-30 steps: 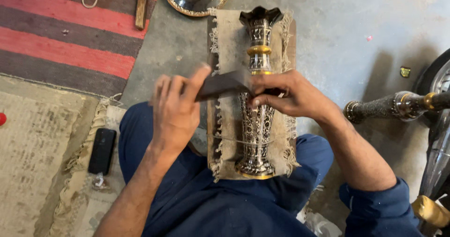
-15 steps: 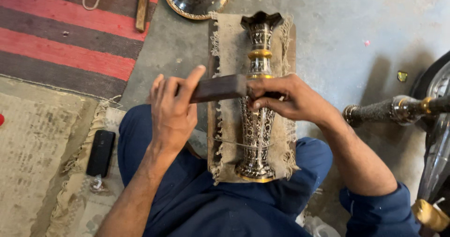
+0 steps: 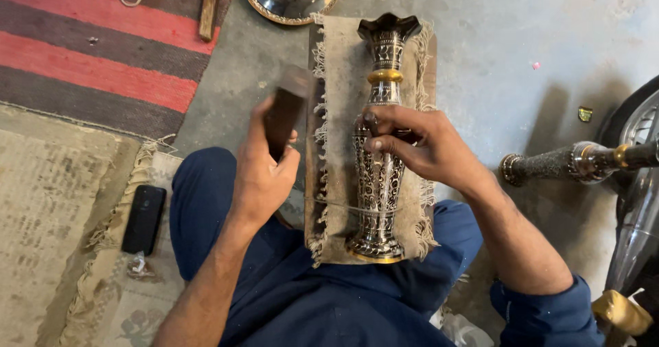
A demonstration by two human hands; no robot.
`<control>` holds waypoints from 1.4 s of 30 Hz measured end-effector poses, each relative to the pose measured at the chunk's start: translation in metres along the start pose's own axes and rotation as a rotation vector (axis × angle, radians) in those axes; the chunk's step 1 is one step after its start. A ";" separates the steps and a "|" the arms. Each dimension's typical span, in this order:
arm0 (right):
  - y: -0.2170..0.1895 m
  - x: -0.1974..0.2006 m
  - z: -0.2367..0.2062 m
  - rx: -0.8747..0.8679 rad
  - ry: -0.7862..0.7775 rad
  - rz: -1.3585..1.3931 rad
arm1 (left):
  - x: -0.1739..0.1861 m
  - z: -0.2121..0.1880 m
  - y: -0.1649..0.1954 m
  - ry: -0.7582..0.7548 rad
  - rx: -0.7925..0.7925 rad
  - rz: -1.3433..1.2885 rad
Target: The person sits cross-legged on the floor with an ornate metal vase resting on a cloth pad on their lap. They hold a chisel against the vase's decorated surface and strike it repeatedly with a wooden mallet, repositioning the chisel along the pattern, then set the tools down and touch the vase at the end.
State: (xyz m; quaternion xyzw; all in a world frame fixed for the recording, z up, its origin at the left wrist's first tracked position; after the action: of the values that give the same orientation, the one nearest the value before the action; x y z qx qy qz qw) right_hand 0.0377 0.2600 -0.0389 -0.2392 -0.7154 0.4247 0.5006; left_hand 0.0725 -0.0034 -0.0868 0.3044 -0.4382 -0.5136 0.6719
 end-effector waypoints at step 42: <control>0.034 -0.026 -0.017 0.204 0.825 -0.516 | 0.044 -0.041 -0.069 -0.840 0.333 0.118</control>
State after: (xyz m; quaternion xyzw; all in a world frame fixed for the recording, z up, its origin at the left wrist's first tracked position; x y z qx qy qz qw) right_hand 0.0605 0.2641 -0.0786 -0.1523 -0.4484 0.2249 0.8516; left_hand 0.0837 -0.0671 -0.1516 0.1482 -0.7659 -0.4759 0.4062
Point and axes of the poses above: each hand's wrist, its own z-axis towards the middle knuckle, its own x-axis out of the back of the hand, y = z × x, the point moved 1 cm from there along z, towards the middle knuckle, and after that the axes turned 13 degrees about -x, right-handed, at the moved point
